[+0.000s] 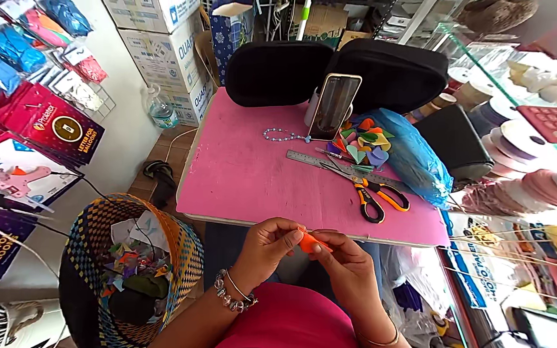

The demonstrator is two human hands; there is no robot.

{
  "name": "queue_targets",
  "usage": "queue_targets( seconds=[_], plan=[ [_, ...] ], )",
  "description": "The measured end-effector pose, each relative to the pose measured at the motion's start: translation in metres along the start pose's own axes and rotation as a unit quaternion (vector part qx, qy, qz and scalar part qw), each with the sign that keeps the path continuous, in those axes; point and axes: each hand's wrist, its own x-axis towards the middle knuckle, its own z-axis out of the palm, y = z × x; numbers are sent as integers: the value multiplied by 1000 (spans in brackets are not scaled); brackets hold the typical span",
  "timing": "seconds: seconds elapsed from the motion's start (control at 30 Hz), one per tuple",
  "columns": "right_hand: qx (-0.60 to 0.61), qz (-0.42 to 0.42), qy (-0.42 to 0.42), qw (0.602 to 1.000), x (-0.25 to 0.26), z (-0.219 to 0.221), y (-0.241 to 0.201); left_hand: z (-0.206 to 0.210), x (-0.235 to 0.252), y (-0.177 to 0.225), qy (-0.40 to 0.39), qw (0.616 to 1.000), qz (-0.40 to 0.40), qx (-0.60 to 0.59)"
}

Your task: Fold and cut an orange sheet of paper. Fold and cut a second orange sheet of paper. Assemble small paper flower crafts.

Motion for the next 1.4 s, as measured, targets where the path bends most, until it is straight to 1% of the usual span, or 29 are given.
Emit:
queue_targets(
  seconds=[0.2,0.27,0.4,0.53,0.73,0.87,0.97,1.03,1.1,1.27,1.4],
  plan=[
    [0,2,28,1000,-1,2,-1,0,-2,2,13,1000,-12,-6],
    [-35,-26,29,999,-2,2,0,1,-1,1,18,1000,-17,-14],
    [-119,-111,27,986,-2,1,5,3,-2,-1,27,999,-20,-39],
    [-134,-134,27,982,-1,1,6,4,-2,0,37,997,-32,-58],
    [-122,-120,29,985,0,2,5,7,-3,-1,50,996,-31,-73],
    [-77,-51,20,995,1,2,2,10,-1,-6,53,996,-32,-59],
    [-58,-4,9,998,2,-1,1,12,-2,-10,50,999,-6,14],
    [-52,0,12,999,3,-2,2,13,-3,-13,54,997,17,50],
    [-46,-6,19,999,3,-3,4,13,-3,-14,56,996,26,60],
    [-47,-24,22,998,2,-4,5,12,-2,-12,12,999,-2,51],
    [-51,-35,20,998,2,-4,4,13,-4,-15,19,998,11,53]
  ],
)
